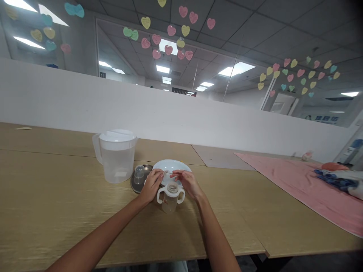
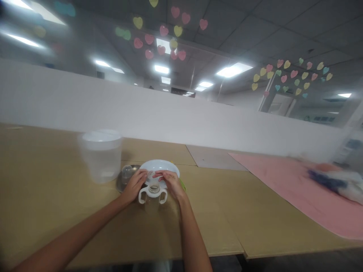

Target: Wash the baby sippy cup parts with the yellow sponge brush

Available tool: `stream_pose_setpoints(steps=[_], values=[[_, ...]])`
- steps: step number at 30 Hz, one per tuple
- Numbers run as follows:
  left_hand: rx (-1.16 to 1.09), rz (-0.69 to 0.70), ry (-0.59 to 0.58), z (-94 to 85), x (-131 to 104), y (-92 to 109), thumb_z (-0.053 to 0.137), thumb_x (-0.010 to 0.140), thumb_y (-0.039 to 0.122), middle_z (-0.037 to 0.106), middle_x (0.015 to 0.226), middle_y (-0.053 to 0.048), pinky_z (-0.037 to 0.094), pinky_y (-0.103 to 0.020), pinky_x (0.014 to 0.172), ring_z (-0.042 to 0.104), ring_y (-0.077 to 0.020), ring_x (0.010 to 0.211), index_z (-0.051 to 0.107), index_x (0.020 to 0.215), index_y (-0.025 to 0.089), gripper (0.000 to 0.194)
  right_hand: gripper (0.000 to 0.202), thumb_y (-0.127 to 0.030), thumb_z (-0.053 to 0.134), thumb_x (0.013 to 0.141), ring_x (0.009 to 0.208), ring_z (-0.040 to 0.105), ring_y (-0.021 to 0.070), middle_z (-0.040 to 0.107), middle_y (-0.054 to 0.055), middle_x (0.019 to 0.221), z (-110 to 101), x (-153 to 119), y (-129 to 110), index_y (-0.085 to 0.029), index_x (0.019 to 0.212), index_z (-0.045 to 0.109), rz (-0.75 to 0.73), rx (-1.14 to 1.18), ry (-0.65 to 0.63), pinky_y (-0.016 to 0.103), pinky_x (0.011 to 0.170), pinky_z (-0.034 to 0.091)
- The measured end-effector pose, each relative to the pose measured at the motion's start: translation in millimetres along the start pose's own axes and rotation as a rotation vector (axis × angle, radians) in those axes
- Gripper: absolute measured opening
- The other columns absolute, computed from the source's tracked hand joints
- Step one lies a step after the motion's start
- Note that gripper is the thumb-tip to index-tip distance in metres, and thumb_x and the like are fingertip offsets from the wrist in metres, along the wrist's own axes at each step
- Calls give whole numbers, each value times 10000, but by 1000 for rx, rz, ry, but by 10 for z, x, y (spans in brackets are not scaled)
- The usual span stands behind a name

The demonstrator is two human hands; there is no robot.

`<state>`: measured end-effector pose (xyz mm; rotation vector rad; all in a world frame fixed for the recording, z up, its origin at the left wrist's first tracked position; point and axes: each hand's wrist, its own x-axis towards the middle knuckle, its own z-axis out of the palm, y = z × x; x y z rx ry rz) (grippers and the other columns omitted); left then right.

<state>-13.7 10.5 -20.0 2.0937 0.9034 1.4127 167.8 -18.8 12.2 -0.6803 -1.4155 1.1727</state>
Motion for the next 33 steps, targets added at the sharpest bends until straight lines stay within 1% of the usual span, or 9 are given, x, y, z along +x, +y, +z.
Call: stream_pose_setpoints(steps=[4, 8, 11, 14, 16, 18, 22, 27, 33], values=[[-14, -11, -29, -9, -5, 40, 374, 893, 404, 568, 978, -76, 393, -351, 898, 515, -209, 980, 624, 988, 174, 353, 462, -619, 600, 680, 809, 581, 185, 652, 65, 813, 47, 9, -57, -189, 818, 699, -53, 66, -8, 272, 702, 420], [-27, -27, -33, -7, -11, 31, 430, 875, 393, 544, 985, -76, 394, -348, 889, 510, -206, 970, 614, 1024, 174, 322, 562, -715, 563, 636, 792, 551, 193, 603, 59, 788, 66, 20, -81, -182, 776, 675, -39, 102, -6, 292, 699, 425], [-45, -36, -17, -11, -8, 31, 472, 850, 393, 540, 972, -77, 404, -342, 868, 524, -198, 918, 618, 1023, 159, 326, 565, -721, 528, 665, 751, 530, 185, 578, 54, 748, 53, 30, -66, -176, 739, 658, -37, 130, -26, 300, 696, 423], [-81, -46, -22, -28, 0, 52, 488, 837, 405, 563, 944, -75, 421, -328, 830, 539, -196, 889, 632, 1007, 159, 332, 500, -669, 528, 713, 770, 518, 182, 563, 49, 773, 31, 29, -50, -186, 729, 659, -50, 127, -67, 291, 691, 424], [-103, -52, -26, -40, 5, 65, 493, 835, 414, 589, 939, -75, 422, -327, 832, 545, -201, 902, 643, 990, 163, 331, 432, -617, 545, 737, 862, 514, 194, 566, 51, 859, 14, 21, -43, -206, 786, 668, -58, 88, -77, 292, 730, 430], [-123, -59, -28, -46, 10, 64, 498, 834, 417, 614, 962, -77, 419, -331, 852, 550, -207, 929, 650, 979, 164, 329, 400, -588, 576, 729, 1005, 487, 215, 559, 50, 1015, -4, 10, -40, -240, 906, 662, -54, 55, -76, 311, 820, 424], [-169, -86, -17, -34, 14, 19, 512, 826, 422, 641, 1045, -84, 423, -338, 879, 562, -219, 977, 645, 1023, 160, 353, 551, -604, 631, 669, 1217, 389, 259, 437, 42, 1303, -19, -13, -58, -291, 1119, 574, 1, 48, -107, 386, 996, 331], [-215, -118, -42, -25, 21, -32, 516, 819, 421, 647, 1081, -99, 433, -362, 887, 580, -237, 977, 629, 1082, 144, 398, 674, -562, 676, 653, 1232, 409, 263, 403, 87, 1357, -12, -38, -104, -286, 1236, 479, 58, 44, -177, 426, 1033, 299], [-247, -116, -77, -36, 20, -33, 523, 820, 405, 626, 1138, -94, 412, -371, 934, 556, -245, 1043, 626, 1097, 157, 386, 733, -535, 697, 644, 1232, 414, 243, 426, 96, 1354, -20, -63, -127, -293, 1281, 427, 83, 42, -195, 430, 1047, 282]])
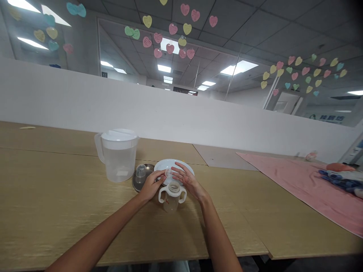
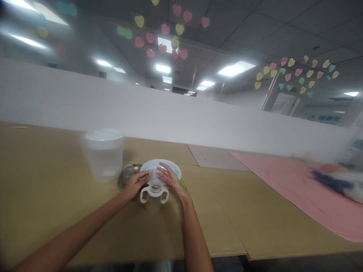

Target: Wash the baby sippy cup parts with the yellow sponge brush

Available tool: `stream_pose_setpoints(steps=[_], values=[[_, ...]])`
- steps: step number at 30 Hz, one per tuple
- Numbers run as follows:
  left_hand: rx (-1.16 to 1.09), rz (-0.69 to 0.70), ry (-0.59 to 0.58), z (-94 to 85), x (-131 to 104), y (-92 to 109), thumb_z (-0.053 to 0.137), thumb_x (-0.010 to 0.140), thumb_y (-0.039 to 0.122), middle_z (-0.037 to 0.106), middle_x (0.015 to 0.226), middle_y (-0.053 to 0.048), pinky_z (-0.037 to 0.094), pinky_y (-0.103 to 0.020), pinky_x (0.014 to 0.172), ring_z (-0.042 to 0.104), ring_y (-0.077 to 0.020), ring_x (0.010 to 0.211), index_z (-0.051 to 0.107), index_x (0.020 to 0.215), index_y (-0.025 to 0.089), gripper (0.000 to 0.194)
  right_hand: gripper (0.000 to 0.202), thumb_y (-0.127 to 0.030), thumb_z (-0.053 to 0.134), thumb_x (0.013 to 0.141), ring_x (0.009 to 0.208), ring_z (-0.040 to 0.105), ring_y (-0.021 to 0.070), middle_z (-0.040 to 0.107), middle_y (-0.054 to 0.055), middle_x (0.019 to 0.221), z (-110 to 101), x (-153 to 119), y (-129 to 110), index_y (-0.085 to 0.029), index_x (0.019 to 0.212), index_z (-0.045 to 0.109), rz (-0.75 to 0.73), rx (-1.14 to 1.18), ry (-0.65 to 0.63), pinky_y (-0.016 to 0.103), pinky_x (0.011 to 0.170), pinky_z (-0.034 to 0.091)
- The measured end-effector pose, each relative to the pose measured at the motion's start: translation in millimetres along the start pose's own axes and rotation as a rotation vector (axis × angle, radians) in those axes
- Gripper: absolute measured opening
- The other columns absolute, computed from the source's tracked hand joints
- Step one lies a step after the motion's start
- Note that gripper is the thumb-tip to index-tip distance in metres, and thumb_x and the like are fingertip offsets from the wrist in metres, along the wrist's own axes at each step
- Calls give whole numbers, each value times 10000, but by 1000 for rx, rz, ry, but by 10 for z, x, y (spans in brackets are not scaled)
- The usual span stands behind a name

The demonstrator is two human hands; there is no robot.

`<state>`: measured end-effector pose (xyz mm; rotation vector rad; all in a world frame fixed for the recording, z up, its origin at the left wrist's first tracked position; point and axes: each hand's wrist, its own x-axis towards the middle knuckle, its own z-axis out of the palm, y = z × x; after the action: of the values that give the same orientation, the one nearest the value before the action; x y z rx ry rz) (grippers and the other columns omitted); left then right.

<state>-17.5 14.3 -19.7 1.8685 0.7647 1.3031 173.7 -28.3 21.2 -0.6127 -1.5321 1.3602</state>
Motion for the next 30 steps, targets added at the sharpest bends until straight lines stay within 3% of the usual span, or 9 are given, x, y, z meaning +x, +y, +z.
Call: stream_pose_setpoints(steps=[11, 19, 26, 30], values=[[43, 38, -6, -12, 2, 33, 545, 800, 411, 618, 1157, -78, 345, -397, 1004, 530, -249, 1075, 635, 1097, 183, 384, 794, -409, 785, 591, 1263, 370, 228, 443, 81, 1319, -10, 5, 41, -297, 1285, 415, -10, -41, 11, 413, 1076, 250], [-1, 18, -6, -7, 4, 15, 545, 797, 410, 622, 1148, -75, 361, -387, 994, 541, -243, 1058, 638, 1091, 186, 382, 815, -374, 813, 554, 1227, 411, 236, 447, 83, 1304, -2, 18, 47, -295, 1268, 428, -2, -69, 24, 427, 1055, 297], [-30, -11, 1, -4, 5, 45, 548, 791, 411, 620, 1153, -86, 372, -389, 984, 540, -253, 1069, 632, 1086, 164, 394, 477, -446, 741, 637, 1228, 422, 244, 475, 78, 1301, -23, 35, 79, -246, 1037, 576, -22, -57, 1, 417, 1034, 319], [-45, -13, 2, -4, 4, 45, 546, 793, 431, 619, 1152, -91, 397, -374, 957, 543, -251, 1068, 625, 1090, 157, 412, 416, -527, 705, 638, 1233, 421, 255, 473, 85, 1320, -37, 41, 89, -228, 903, 592, 13, -66, 45, 414, 1022, 320]])
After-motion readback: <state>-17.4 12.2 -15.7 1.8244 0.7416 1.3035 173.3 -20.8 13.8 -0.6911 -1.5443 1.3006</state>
